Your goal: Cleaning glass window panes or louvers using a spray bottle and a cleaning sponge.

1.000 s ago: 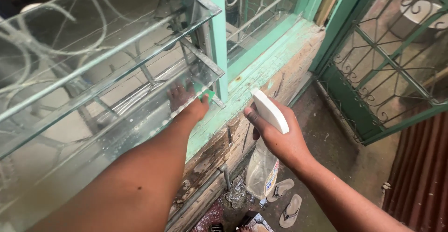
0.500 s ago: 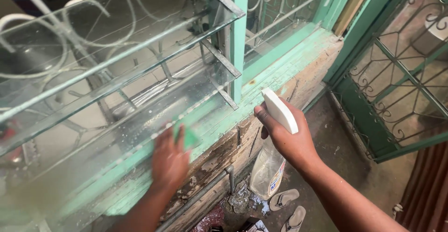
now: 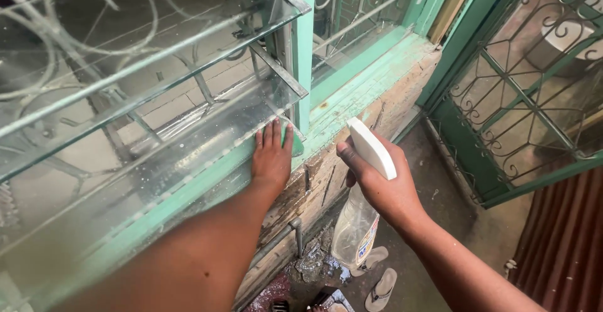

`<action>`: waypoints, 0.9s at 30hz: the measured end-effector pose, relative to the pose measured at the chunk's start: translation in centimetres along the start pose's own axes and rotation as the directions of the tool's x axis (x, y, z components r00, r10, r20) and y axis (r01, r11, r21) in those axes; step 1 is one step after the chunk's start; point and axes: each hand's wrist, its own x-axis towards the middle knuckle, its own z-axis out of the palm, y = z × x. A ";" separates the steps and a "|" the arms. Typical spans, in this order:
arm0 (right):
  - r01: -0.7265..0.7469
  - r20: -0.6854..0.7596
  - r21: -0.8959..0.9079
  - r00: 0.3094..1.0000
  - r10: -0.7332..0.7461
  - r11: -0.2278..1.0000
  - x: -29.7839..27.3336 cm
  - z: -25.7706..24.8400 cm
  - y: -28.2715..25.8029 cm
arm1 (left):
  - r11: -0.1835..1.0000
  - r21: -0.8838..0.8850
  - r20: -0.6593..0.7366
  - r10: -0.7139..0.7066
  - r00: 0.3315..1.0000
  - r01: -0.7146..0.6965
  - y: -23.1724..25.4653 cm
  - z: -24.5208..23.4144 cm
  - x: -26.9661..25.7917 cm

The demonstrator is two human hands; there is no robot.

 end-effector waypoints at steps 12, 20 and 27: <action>0.005 0.014 -0.017 1.000 -0.005 1.000 0.0 0.4 -0.2 | 0.955 0.232 0.182 -0.231 0.956 0.187 -7.7 -5.5 -16.0; -0.025 -0.010 -0.030 1.000 0.025 0.999 -0.9 -0.5 -0.4 | 0.993 -0.098 0.117 -0.054 0.992 0.066 -3.8 -1.8 -0.3; -0.062 -0.023 -0.058 0.998 0.061 0.996 -1.4 -0.9 -0.3 | 0.892 -0.111 0.004 -0.440 0.898 0.437 -11.8 1.5 -4.5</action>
